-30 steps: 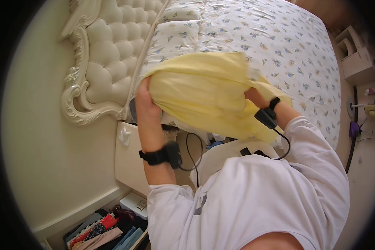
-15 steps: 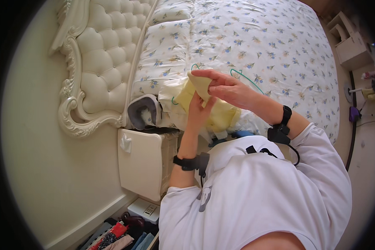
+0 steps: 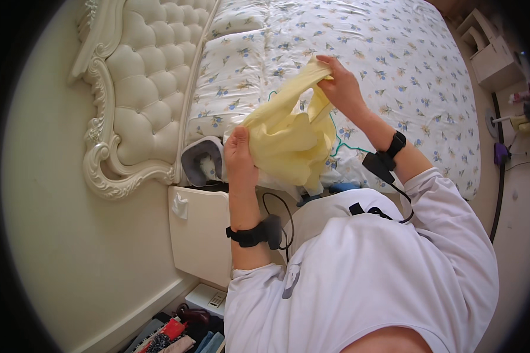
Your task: The person takes a yellow top and white pants from a wardrobe, places them on a bed, folds the pants, and uses a green hanger with clips to hang both garments back inside the wardrobe.
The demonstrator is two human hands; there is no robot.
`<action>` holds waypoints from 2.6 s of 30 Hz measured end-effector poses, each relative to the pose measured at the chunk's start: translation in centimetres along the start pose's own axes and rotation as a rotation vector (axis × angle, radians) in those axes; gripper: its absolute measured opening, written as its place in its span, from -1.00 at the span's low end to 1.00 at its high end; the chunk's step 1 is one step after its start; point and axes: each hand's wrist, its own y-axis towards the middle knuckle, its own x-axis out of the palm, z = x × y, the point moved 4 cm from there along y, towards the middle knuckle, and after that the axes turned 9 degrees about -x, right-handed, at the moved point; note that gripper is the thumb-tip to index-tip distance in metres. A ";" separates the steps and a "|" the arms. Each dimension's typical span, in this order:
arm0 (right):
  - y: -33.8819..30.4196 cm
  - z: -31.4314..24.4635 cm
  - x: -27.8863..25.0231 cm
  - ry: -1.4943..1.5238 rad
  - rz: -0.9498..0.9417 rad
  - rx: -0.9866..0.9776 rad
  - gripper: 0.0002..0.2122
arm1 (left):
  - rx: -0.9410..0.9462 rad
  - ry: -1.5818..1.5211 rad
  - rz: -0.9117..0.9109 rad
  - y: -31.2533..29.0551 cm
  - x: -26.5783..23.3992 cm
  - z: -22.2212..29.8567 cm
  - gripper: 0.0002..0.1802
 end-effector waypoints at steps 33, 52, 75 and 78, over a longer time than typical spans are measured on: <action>-22.1 42.5 3.0 -0.267 -0.759 0.640 -0.74 | -0.230 0.347 0.832 6.7 -2.0 -15.6 -0.69; -22.7 57.3 10.1 -0.504 -0.777 0.604 -0.84 | 0.003 0.327 1.034 16.5 -2.3 -19.8 -0.77; -16.5 30.2 -14.3 -0.639 -0.492 0.487 -0.85 | 0.584 0.234 0.748 2.7 16.5 13.6 -0.66; -17.0 31.7 -15.6 -0.241 -0.331 0.694 -0.81 | 0.545 0.168 0.750 1.7 17.6 14.7 -0.64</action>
